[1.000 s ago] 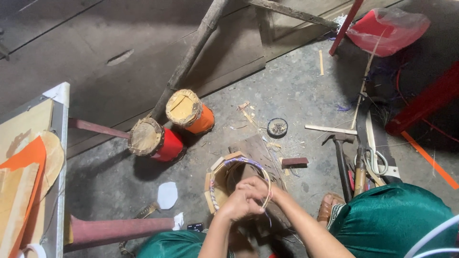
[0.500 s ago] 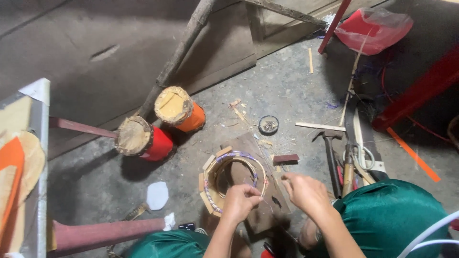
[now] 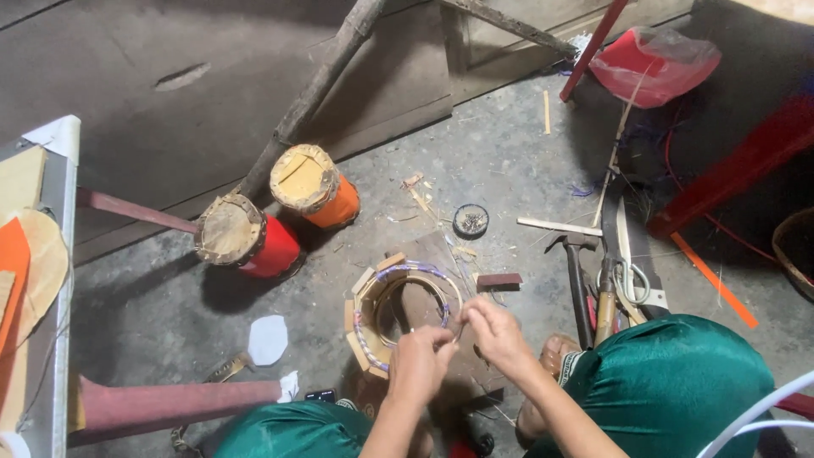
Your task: Weaving decorative or structural strings through the frame of a small percussion instrument.
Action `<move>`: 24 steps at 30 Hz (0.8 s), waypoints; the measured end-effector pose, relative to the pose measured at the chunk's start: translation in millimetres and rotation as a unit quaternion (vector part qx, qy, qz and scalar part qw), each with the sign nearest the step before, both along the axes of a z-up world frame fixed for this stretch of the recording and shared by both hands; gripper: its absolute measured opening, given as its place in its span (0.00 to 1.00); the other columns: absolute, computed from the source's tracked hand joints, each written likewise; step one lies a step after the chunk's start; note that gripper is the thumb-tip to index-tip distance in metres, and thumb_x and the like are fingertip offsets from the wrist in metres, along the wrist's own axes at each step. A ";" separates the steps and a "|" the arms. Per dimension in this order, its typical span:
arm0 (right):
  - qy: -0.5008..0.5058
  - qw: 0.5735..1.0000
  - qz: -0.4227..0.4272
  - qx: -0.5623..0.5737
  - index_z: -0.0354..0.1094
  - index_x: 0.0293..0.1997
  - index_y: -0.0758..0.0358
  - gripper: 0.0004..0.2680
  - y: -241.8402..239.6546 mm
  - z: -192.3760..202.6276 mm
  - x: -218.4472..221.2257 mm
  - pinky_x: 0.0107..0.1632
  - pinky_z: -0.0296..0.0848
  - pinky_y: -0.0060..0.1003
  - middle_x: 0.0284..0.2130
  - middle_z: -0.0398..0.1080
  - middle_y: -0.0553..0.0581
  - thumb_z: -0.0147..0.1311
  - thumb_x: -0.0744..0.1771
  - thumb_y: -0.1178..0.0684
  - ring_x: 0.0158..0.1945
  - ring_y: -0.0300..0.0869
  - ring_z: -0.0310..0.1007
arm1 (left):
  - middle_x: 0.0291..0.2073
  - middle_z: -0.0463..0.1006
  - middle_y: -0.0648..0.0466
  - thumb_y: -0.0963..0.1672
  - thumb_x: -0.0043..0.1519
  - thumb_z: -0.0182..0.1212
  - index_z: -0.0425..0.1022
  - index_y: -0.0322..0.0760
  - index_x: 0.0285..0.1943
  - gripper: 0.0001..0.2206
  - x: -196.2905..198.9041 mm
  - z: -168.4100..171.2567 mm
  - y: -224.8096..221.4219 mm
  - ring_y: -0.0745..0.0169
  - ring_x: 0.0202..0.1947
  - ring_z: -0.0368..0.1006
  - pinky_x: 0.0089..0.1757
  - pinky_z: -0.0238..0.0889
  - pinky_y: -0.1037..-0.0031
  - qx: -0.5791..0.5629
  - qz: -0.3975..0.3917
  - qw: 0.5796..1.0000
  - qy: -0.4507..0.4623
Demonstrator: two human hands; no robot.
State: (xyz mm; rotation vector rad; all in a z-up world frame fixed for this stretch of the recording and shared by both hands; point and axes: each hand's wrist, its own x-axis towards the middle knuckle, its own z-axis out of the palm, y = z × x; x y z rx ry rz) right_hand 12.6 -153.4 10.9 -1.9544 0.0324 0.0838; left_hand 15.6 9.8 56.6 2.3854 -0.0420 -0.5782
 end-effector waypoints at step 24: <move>0.122 0.816 -0.163 0.541 0.63 0.38 0.65 0.05 17.8 -3.7 -31.1 0.26 0.67 0.34 0.15 0.52 0.47 0.44 0.71 0.60 0.17 0.37 0.53 | 0.14 0.72 0.53 0.45 0.65 0.55 0.71 0.43 0.31 0.09 -30.2 -69.1 6.8 0.48 0.13 0.71 0.19 0.65 0.56 0.148 -0.157 0.944 -0.251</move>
